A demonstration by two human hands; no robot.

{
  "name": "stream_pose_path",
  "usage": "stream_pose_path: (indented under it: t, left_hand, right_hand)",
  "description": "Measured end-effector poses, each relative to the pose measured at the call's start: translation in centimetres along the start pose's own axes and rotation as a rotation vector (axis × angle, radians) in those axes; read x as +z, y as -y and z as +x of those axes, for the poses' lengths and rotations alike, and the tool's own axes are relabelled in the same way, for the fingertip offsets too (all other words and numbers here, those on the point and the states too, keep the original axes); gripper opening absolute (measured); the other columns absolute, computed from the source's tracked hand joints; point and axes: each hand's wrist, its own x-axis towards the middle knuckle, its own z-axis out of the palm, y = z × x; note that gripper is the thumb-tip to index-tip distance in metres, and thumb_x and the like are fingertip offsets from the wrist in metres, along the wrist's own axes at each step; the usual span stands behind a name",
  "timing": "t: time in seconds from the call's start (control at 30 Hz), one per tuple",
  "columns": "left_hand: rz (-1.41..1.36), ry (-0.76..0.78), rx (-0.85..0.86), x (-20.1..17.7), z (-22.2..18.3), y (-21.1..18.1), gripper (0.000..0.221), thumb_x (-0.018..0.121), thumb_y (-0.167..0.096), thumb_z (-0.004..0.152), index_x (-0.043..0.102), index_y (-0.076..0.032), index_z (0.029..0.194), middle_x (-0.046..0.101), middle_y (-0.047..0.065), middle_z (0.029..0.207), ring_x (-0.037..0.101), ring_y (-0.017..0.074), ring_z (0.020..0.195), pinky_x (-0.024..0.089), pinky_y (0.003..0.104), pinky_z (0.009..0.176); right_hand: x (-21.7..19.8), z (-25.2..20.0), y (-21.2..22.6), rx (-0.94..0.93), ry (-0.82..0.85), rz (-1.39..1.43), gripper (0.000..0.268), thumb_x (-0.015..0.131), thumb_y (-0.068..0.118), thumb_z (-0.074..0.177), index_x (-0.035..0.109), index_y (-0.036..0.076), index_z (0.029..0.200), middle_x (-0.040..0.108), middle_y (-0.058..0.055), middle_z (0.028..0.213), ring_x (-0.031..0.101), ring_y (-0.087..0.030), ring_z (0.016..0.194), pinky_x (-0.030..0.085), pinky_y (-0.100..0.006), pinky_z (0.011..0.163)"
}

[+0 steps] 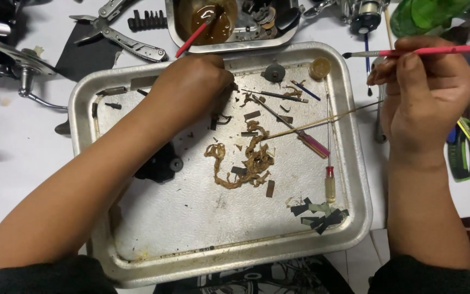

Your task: Assembling and lubricating the internal components of a fishing reel body using a brush and small parts.

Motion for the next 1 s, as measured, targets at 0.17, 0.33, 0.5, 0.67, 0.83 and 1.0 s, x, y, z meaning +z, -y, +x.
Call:
stream_pose_path:
  t: [0.17, 0.33, 0.5, 0.67, 0.83, 1.0]
  left_hand:
    - [0.091, -0.007, -0.006, 0.7, -0.4, 0.8, 0.013, 0.07, -0.001, 0.076, 0.059, -0.003, 0.068, 0.059, 0.01, 0.068, 0.059, 0.0364, 0.056, 0.043, 0.05, 0.041]
    - [-0.092, -0.037, 0.096, -3.4, -1.5, -4.3, 0.016, 0.071, -0.003, 0.085, 0.059, -0.003, 0.074, 0.058, 0.009, 0.071, 0.059, 0.0317, 0.06, 0.045, 0.048, 0.042]
    - [-0.401, -0.037, 0.332, -2.9, -2.1, -8.0, 0.012, 0.078, -0.013, 0.091, 0.076, -0.002, 0.096, 0.077, 0.014, 0.099, 0.072, 0.0313, 0.093, 0.065, 0.04, 0.072]
    - [-0.325, 0.264, 0.322, -0.8, -3.4, -9.1, 0.005, 0.066, -0.002, 0.09, 0.07, -0.006, 0.09, 0.072, 0.008, 0.089, 0.064, 0.0281, 0.088, 0.057, 0.041, 0.079]
    - [-0.344, 0.344, 0.291, -0.4, -5.8, -10.9, 0.008, 0.071, -0.002, 0.091, 0.068, -0.002, 0.098, 0.071, 0.011, 0.086, 0.066, 0.0278, 0.082, 0.062, 0.037, 0.071]
    - [-0.56, 0.368, 0.322, -0.3, -7.6, -12.1, 0.01, 0.063, 0.005, 0.088, 0.069, -0.003, 0.088, 0.062, 0.01, 0.079, 0.06, 0.0297, 0.071, 0.051, 0.043, 0.05]
  right_hand:
    - [0.1, 0.0, 0.0, -0.022, 0.029, -0.026, 0.028, 0.064, 0.023, 0.117, 0.059, -0.003, 0.126, 0.061, -0.015, 0.098, 0.065, -0.023, 0.087, 0.063, -0.033, 0.084]
    - [-0.1, 0.1, -0.5, -0.051, 0.03, -0.026, 0.026, 0.065, 0.021, 0.117, 0.06, -0.003, 0.125, 0.06, -0.015, 0.106, 0.065, -0.022, 0.088, 0.063, -0.034, 0.082]
    - [0.1, 0.1, -0.8, -0.028, 0.021, -0.056, 0.031, 0.069, 0.026, 0.113, 0.061, -0.003, 0.123, 0.061, -0.015, 0.109, 0.065, -0.022, 0.089, 0.06, -0.033, 0.077]
    - [-0.2, 0.0, -1.1, -0.064, 0.053, -0.073, 0.031, 0.065, 0.025, 0.116, 0.059, -0.004, 0.124, 0.059, -0.017, 0.099, 0.064, -0.025, 0.088, 0.06, -0.034, 0.079]
    - [-0.7, 0.4, -1.8, -0.104, 0.072, -0.054, 0.026, 0.067, 0.023, 0.116, 0.062, 0.001, 0.127, 0.061, -0.012, 0.108, 0.066, -0.023, 0.092, 0.06, -0.033, 0.083]
    - [-0.6, 0.4, -2.4, -0.104, 0.056, -0.077, 0.022, 0.071, 0.024, 0.114, 0.066, 0.006, 0.126, 0.066, -0.008, 0.119, 0.067, -0.02, 0.103, 0.06, -0.03, 0.093]
